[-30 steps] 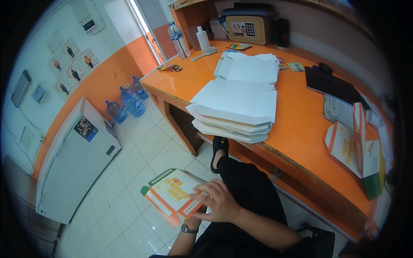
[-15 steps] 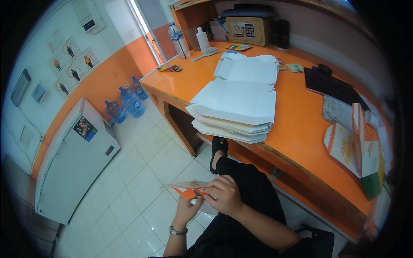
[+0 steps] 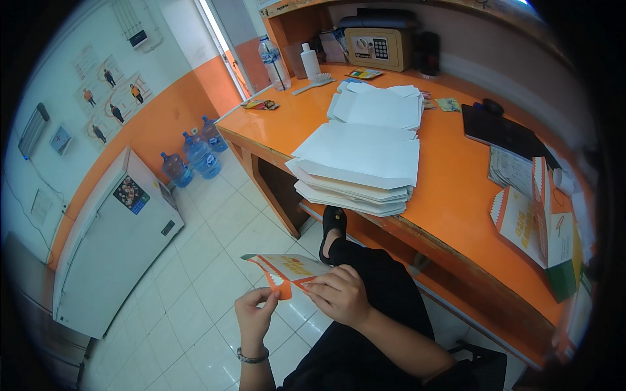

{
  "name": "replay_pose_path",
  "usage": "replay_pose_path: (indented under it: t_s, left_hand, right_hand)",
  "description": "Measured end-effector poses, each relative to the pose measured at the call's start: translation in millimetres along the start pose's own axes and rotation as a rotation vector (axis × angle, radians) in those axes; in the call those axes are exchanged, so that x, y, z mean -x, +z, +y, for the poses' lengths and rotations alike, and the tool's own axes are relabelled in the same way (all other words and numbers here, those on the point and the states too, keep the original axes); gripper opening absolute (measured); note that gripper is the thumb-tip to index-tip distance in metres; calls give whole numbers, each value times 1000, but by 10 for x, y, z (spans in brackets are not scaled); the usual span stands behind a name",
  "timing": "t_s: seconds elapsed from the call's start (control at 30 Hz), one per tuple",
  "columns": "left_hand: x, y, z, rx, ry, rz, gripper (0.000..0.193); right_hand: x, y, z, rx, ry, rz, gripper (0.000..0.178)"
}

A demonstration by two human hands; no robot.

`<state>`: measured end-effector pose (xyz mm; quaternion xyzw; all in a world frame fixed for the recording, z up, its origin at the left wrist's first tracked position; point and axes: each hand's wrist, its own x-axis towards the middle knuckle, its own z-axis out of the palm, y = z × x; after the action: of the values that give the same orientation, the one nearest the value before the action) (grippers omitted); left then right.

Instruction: The person sits at an orange desk and folds flat white paper sheets into small boxes, then inserts colorful printed inserts into each box. They repeatedly pick a sheet, fold it into a box shape, place an insert inside, and set the finished box on the desk. A cat briefly enters the scene and the person reaches toward it before resuming assembly.

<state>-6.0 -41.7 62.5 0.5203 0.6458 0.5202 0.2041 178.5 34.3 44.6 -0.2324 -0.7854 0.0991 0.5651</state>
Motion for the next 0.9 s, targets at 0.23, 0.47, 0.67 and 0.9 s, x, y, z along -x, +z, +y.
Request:
replay_pose_path:
  t_s: [0.23,0.47,0.67,0.9]
  left_hand:
    - [83,364,9,-428,495,218,7]
    - [149,506,18,-159,311,90,12]
    - [186,515,-45,-13,152,127,14]
    - [205,605,-1,-66,249,182,15]
  right_hand:
    - [71,130,-53,-469,601,-28,7]
    - [112,131,-9,-468,554,4,6]
    - [106,133,-57,-507,513,-22,7]
    - [95,94,-77,-440,474,71,8]
